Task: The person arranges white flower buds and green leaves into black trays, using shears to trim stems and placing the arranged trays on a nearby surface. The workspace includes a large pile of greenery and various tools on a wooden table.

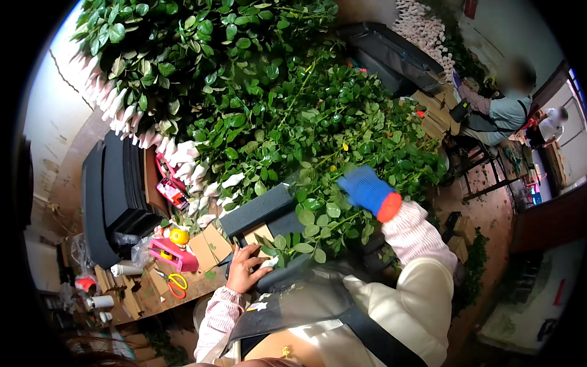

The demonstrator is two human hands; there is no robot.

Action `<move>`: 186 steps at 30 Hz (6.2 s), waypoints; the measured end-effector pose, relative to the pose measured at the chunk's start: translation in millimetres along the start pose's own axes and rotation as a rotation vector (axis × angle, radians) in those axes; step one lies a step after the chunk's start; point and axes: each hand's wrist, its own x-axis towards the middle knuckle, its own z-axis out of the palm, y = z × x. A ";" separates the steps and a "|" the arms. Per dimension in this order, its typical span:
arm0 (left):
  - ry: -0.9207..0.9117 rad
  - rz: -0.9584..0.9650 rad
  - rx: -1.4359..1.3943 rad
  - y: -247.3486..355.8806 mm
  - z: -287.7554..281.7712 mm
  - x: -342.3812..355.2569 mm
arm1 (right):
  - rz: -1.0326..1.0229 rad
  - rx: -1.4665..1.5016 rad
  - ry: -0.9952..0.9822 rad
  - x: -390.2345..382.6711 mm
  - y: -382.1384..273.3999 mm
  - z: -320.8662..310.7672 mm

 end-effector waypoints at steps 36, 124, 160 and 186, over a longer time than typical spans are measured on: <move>0.030 -0.026 -0.067 2.8 1.4 4.9 | -0.099 -0.011 0.421 163.3 16.5 14.8; 0.127 -0.006 -0.084 -0.1 4.4 -2.1 | -0.221 0.556 0.239 4.6 -0.7 27.6; 0.170 -0.218 -0.368 -2.5 15.2 13.1 | -0.175 0.401 0.290 87.1 4.0 -38.2; 0.213 -0.169 -0.252 1.6 13.0 22.1 | -0.041 0.045 0.293 196.9 5.0 -62.4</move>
